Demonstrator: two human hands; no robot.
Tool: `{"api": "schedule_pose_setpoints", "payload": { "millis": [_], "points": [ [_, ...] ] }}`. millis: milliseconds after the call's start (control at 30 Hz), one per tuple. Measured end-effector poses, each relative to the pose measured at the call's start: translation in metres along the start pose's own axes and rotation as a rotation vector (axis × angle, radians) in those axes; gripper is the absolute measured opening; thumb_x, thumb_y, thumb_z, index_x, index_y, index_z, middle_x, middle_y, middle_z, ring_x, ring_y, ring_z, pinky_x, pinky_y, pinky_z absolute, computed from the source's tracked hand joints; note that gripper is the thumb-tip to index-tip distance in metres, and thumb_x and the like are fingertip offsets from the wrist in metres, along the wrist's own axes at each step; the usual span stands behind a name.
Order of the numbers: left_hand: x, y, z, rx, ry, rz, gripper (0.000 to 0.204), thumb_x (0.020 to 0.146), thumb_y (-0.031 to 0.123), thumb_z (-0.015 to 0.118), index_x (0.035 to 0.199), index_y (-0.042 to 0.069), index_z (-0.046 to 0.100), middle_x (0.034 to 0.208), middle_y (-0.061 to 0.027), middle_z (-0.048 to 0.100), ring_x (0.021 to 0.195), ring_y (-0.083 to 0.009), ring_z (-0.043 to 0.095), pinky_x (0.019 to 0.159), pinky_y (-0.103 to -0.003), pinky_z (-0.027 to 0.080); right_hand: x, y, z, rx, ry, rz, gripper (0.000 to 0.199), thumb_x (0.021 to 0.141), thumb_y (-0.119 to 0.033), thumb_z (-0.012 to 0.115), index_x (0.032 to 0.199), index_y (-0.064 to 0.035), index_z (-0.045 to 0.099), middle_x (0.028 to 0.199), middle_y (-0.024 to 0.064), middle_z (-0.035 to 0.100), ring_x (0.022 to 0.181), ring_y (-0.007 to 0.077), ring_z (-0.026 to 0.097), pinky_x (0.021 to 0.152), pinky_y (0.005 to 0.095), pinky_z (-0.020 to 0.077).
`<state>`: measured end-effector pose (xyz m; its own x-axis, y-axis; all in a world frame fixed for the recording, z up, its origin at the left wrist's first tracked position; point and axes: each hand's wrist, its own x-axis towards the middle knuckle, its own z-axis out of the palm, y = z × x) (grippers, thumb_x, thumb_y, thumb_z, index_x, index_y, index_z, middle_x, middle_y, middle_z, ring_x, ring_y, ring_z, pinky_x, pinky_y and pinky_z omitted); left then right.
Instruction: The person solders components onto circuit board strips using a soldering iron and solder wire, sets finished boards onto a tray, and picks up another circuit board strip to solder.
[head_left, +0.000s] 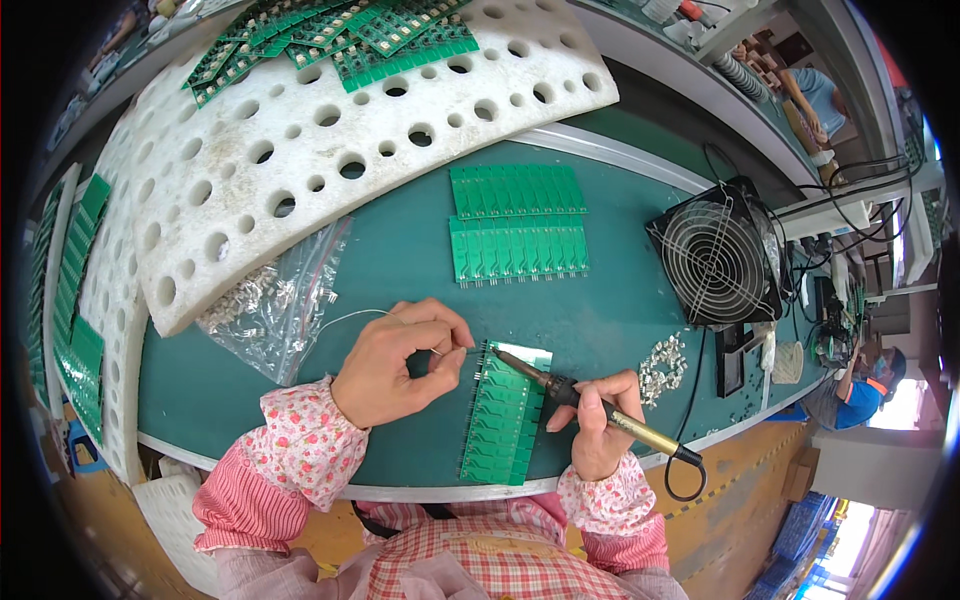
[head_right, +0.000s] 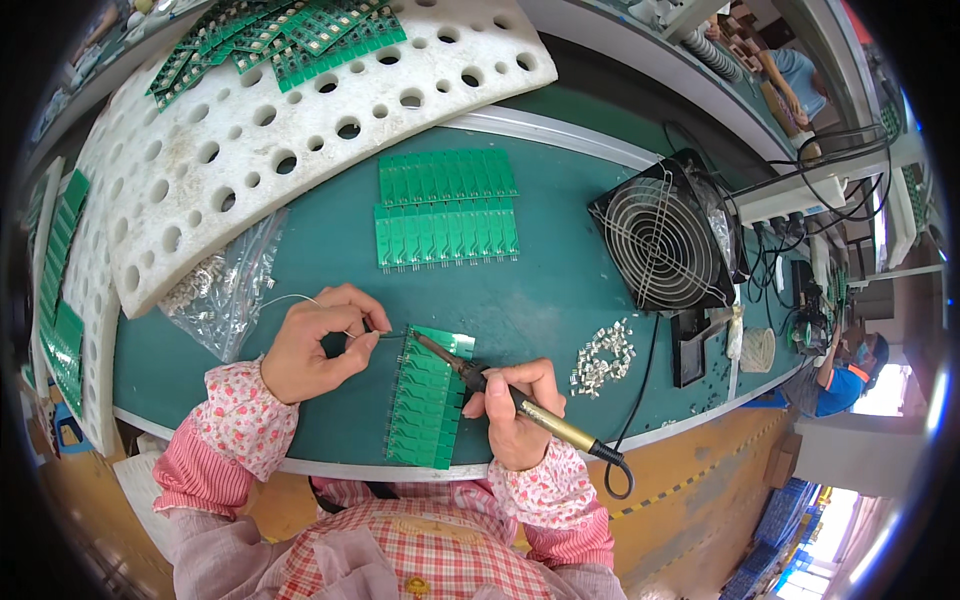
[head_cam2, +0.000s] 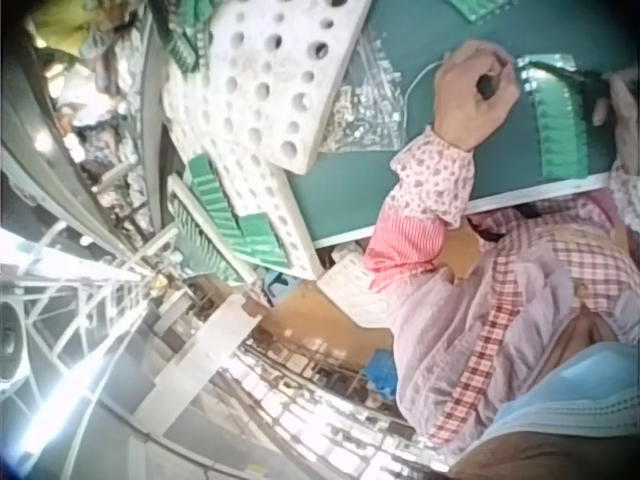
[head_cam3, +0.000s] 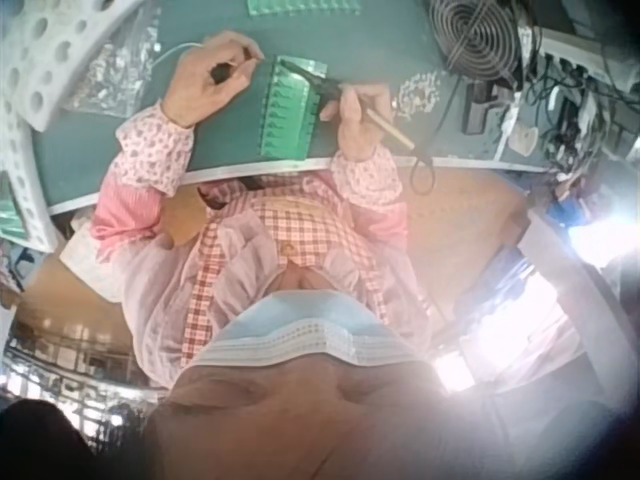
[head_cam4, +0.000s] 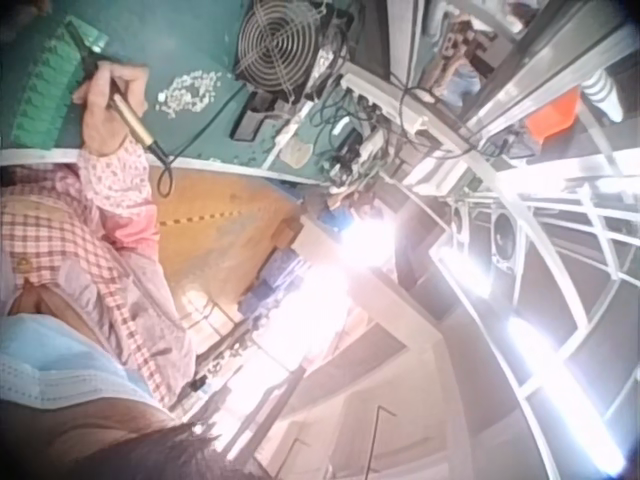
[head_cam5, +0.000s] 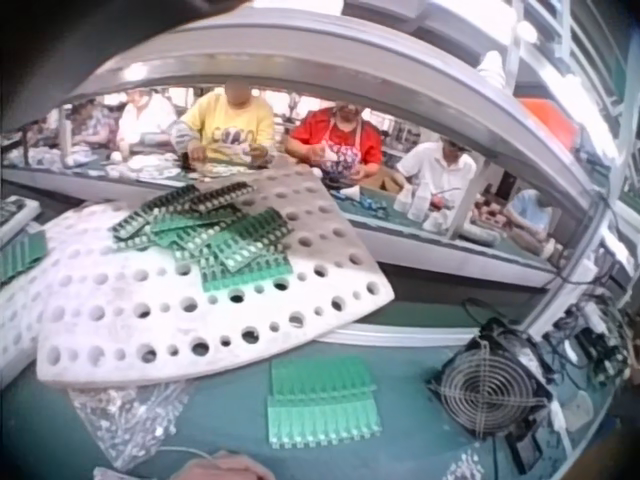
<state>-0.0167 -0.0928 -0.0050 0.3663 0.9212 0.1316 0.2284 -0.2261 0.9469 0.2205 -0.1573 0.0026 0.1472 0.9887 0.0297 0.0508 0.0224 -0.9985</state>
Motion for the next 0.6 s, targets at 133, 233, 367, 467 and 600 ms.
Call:
{"api": "schedule_pose_setpoints", "payload": {
  "millis": [133,233,367,467,600],
  "points": [
    [-0.0010,0.0005,-0.0013,0.012,-0.006,0.007,0.024,0.077,0.002,0.066,0.061,0.005,0.049,0.086,-0.0094,0.068,0.079,-0.0192,0.062,0.084,-0.037,0.045,-0.0014,0.0008,-0.0002,-0.051,0.014,-0.001,0.018,0.094,-0.011,0.061,0.092,0.0018,0.048,0.073,0.0129,0.068,0.056,0.0129,0.064,0.053,0.0261,0.0525],
    [-0.0012,-0.0012,-0.0004,0.020,-0.012,0.011,0.024,0.078,0.002,0.067,0.062,0.005,0.049,0.087,-0.0090,0.068,0.080,-0.0191,0.062,0.084,-0.036,0.044,-0.0017,0.0028,-0.0005,-0.062,0.021,-0.034,0.017,0.093,-0.009,0.062,0.092,0.0020,0.049,0.074,0.0130,0.068,0.057,0.0129,0.065,0.053,0.0258,0.0526],
    [-0.0014,-0.0033,0.0018,0.063,-0.008,0.035,0.024,0.078,0.002,0.067,0.063,0.006,0.050,0.088,-0.0080,0.067,0.079,-0.0184,0.061,0.084,-0.034,0.042,-0.0038,0.0054,-0.0016,-0.107,0.012,-0.091,0.014,0.091,-0.006,0.062,0.090,0.0023,0.050,0.075,0.0134,0.068,0.057,0.0134,0.065,0.052,0.0254,0.0527],
    [-0.0009,-0.0024,0.0027,0.082,-0.007,0.057,0.023,0.079,0.001,0.067,0.064,0.006,0.050,0.088,-0.0071,0.067,0.079,-0.0178,0.061,0.083,-0.034,0.042,-0.0027,0.0035,-0.0023,-0.156,-0.032,-0.161,0.013,0.090,-0.004,0.062,0.090,0.0027,0.051,0.074,0.0134,0.068,0.056,0.0135,0.065,0.052,0.0254,0.0527],
    [-0.0020,-0.0043,0.0028,0.086,0.002,0.075,0.023,0.079,0.001,0.067,0.064,0.006,0.050,0.088,-0.0067,0.067,0.079,-0.0172,0.061,0.083,-0.033,0.042,-0.0020,0.0043,-0.0016,-0.174,-0.046,-0.199,0.013,0.090,-0.004,0.062,0.090,0.0029,0.051,0.074,0.0133,0.068,0.055,0.0135,0.065,0.052,0.0256,0.0528]
  ]
}}
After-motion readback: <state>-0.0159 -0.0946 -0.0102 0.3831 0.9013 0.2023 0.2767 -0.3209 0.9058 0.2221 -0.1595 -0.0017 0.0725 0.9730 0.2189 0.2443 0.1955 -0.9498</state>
